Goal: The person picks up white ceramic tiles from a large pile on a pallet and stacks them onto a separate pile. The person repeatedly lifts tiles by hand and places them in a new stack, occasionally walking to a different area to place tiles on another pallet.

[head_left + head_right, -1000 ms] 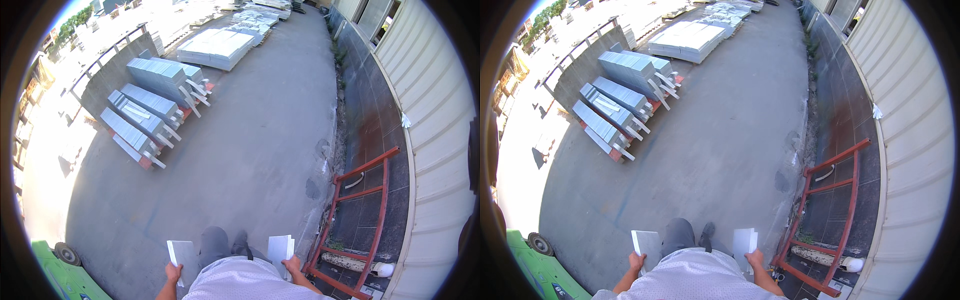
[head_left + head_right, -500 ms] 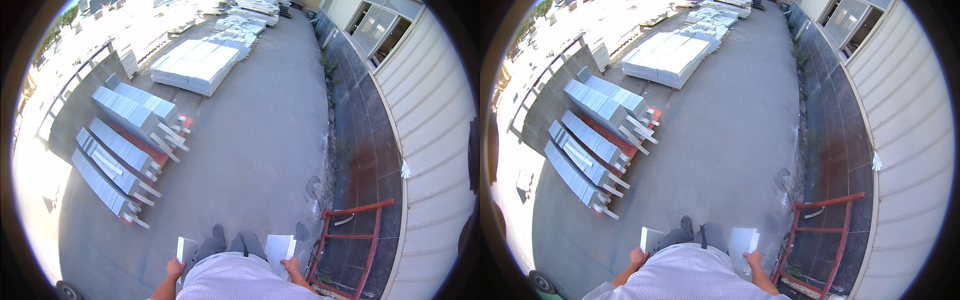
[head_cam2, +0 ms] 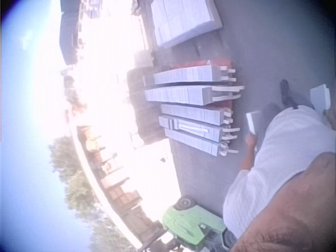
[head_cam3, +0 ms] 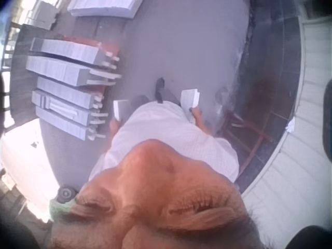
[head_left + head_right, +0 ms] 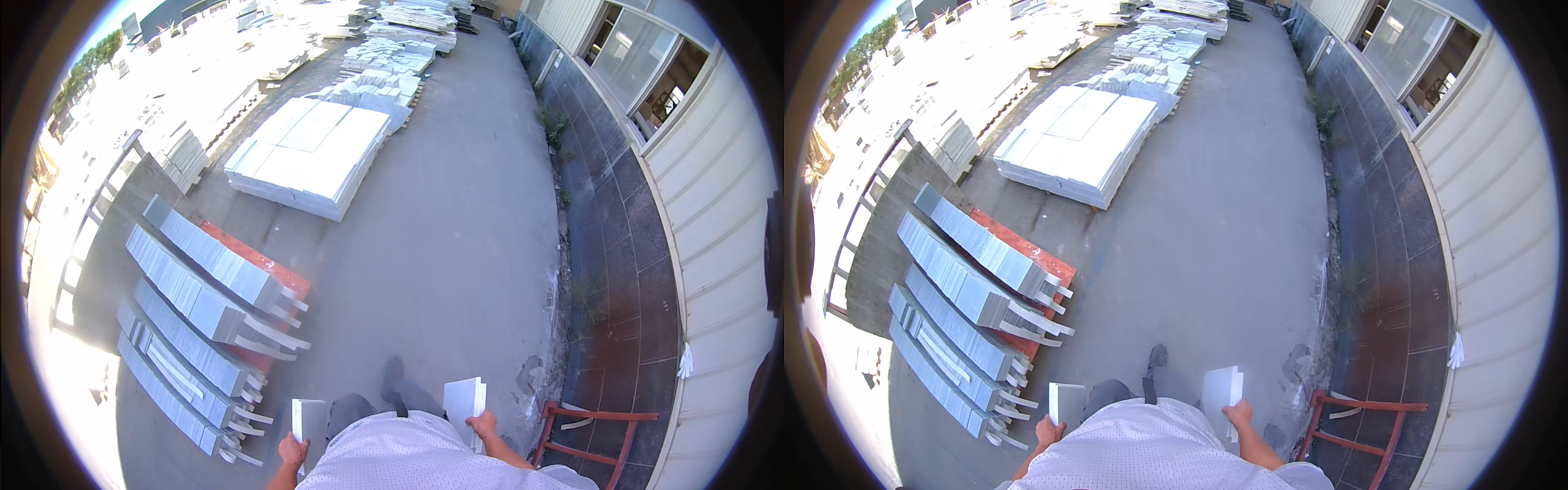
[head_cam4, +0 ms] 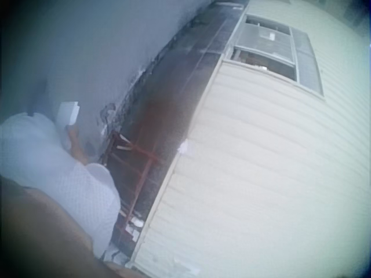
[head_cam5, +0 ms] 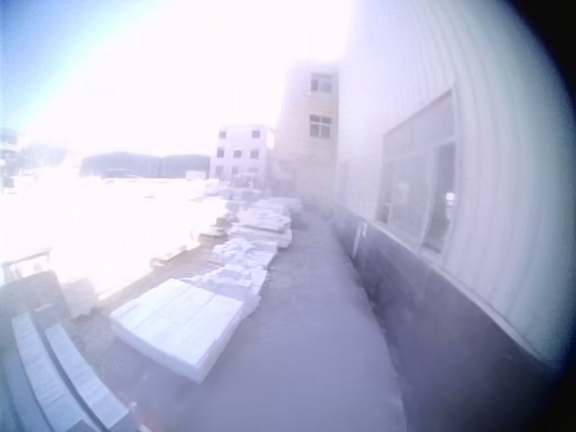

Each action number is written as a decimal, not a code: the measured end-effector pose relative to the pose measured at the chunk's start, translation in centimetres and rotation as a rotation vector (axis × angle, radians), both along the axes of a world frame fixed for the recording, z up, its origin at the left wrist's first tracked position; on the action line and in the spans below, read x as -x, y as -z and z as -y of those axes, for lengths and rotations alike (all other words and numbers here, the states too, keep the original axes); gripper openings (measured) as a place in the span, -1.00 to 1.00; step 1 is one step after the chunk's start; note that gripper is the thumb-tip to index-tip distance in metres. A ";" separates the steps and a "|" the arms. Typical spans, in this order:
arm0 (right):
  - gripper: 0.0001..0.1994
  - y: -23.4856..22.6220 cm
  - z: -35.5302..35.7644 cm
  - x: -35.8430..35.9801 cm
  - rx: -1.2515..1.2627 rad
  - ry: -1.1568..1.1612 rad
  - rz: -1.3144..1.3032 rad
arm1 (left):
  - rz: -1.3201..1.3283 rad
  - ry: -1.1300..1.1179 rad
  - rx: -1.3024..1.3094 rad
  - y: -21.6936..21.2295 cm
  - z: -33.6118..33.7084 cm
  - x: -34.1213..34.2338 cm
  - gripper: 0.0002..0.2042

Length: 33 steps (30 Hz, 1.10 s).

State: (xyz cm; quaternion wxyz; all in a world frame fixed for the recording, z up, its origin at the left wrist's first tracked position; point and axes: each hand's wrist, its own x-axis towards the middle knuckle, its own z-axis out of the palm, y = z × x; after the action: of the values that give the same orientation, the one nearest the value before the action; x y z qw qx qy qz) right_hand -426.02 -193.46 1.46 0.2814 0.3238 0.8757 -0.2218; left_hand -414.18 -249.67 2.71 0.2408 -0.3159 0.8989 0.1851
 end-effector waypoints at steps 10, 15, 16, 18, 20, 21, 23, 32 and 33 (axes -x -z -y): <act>-0.44 -3.2 5.0 35.2 0.035 -0.106 -0.181 | 0.000 0.044 -0.080 5.4 3.1 26.1 -0.56; -0.42 -4.5 7.7 47.5 0.054 0.065 -0.249 | -0.017 0.049 -0.091 7.7 6.2 38.5 -0.58; -0.40 -4.6 8.0 50.2 0.073 0.100 -0.260 | -0.046 0.052 -0.095 7.4 6.7 41.4 -0.58; -0.41 -4.6 8.1 54.4 0.115 0.155 -0.278 | -0.030 0.073 -0.096 6.4 7.5 46.9 -0.59; -0.41 -3.8 7.6 58.8 0.120 0.185 -0.263 | -0.044 0.048 -0.076 5.4 7.8 53.2 -0.58; -0.42 -3.1 7.3 60.9 0.107 0.191 -0.239 | -0.048 0.036 -0.062 4.9 7.8 56.3 -0.58; -0.42 -1.6 6.2 65.6 0.100 0.202 -0.179 | 0.003 0.012 -0.018 4.0 7.4 63.4 -0.58; -0.48 0.6 0.6 87.9 0.066 0.255 -0.027 | -0.117 -0.117 -0.057 -1.2 2.6 93.4 -0.55; -0.51 0.2 -0.2 90.5 0.062 0.270 -0.035 | -0.094 -0.139 -0.078 -1.3 2.0 96.6 -0.57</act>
State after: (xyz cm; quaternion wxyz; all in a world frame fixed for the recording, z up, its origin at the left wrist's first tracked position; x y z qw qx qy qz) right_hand -516.47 -193.28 1.22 0.2437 0.4257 0.8217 -0.2902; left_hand -510.73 -251.68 4.03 0.1970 -0.3590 0.8771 0.2511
